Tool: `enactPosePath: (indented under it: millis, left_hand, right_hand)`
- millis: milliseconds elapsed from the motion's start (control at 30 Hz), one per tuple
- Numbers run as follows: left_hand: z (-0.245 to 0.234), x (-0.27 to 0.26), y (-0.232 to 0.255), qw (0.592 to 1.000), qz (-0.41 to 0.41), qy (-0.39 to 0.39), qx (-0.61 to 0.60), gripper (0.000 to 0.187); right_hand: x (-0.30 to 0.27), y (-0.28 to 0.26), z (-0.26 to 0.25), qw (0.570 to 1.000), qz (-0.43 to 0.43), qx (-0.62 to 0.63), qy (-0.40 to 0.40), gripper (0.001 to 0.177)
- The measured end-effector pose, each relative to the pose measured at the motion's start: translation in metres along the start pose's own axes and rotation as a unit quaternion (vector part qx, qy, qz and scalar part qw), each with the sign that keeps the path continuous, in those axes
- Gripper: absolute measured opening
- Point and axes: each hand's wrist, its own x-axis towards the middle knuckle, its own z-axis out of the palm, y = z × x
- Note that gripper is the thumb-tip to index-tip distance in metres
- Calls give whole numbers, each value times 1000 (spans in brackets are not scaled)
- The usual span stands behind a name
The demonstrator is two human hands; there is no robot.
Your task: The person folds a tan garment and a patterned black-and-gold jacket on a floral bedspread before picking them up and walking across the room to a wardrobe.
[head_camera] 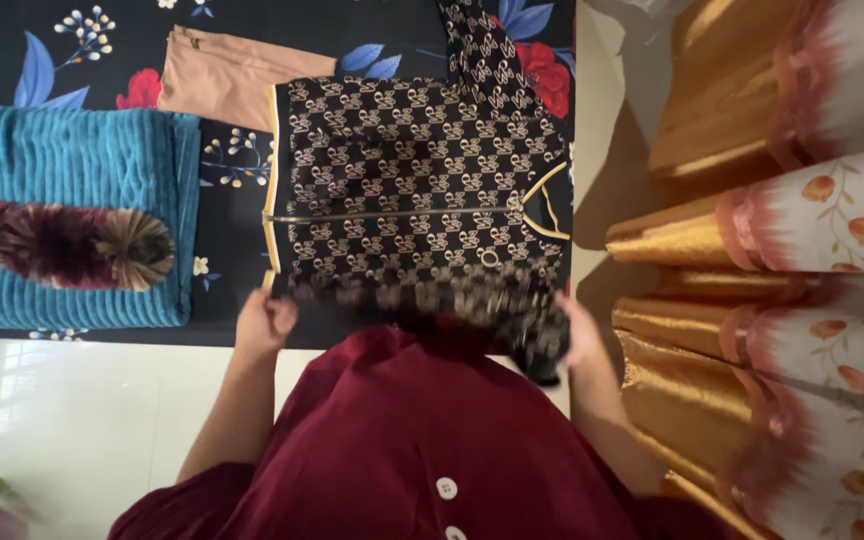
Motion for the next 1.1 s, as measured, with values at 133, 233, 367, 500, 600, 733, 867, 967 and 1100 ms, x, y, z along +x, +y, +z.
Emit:
enactPosePath:
  millis: [133,233,367,500,600,733,867,967,1100]
  left_hand:
    - [37,61,27,990,-7,137,-26,36]
    - [59,85,36,977,10,207,44,36]
    - [69,76,14,851,204,279,396,44]
    - [64,47,-1,772,78,416,474,58]
    - [63,45,4,917,-161,335,142,58]
    - [62,61,4,935,-129,287,161,56]
    - [58,78,4,928,-82,340,126,45]
    - [59,89,2,897,-12,406,173,40]
    - [51,90,-1,842,92,418,330,34]
  right_hand:
    - [38,-78,71,989,-119,78,-51,42]
    - [73,-105,98,967,-198,100,-128,41]
    - [86,-71,113,932,-328,-155,18,40]
    - [85,-16,114,703,-323,-570,275,58]
    - [94,-27,112,632,-363,-590,348,72]
    - [111,-71,116,567,-419,-620,344,91]
    - [117,-92,109,642,-223,-669,301,63]
    - [101,-80,62,591,-231,-717,288,50]
    - [78,-56,19,612,-163,-692,346,50]
